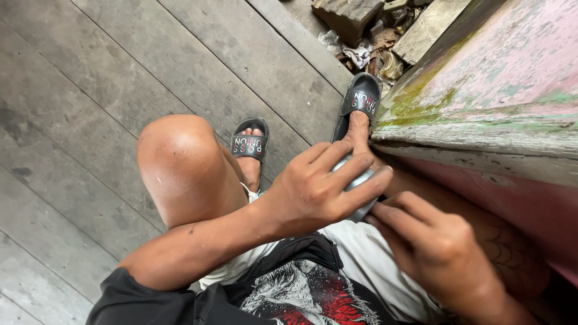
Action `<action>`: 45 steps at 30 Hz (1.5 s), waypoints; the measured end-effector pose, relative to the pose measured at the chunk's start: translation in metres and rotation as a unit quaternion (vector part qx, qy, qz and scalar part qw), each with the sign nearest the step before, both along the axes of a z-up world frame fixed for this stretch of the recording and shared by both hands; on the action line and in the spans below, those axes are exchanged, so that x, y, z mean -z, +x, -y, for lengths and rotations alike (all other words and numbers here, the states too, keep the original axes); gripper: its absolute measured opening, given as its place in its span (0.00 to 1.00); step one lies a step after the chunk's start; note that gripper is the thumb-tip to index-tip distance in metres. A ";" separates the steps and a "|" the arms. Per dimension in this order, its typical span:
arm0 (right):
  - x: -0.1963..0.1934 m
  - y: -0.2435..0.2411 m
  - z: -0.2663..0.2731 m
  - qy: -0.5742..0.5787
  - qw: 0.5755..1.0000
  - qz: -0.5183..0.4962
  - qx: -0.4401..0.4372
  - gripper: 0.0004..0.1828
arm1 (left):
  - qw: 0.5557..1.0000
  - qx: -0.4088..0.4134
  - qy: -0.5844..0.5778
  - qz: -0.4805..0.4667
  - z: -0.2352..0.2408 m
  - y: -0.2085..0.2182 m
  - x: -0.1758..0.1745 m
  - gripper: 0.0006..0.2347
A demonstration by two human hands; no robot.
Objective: Refining and smoothing the edges of a motorcycle engine piston using a small hand scraper tool.
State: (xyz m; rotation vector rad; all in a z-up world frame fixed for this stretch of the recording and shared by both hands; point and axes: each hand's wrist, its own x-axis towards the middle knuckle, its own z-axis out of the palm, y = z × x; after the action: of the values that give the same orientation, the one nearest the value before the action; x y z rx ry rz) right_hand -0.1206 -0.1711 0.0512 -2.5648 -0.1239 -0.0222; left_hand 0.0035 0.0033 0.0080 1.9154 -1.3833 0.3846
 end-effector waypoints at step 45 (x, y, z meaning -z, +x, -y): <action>-0.007 0.016 0.029 0.097 0.991 0.070 0.064 0.12 | 0.809 0.183 -0.090 -0.552 -0.003 -0.006 -0.002 0.26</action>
State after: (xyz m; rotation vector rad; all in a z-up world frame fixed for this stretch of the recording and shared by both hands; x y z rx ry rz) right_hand -0.1047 -0.2002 0.0586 -2.3713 -0.0099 -0.2500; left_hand -0.0027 0.0066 0.0098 1.2400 -0.7983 -0.6915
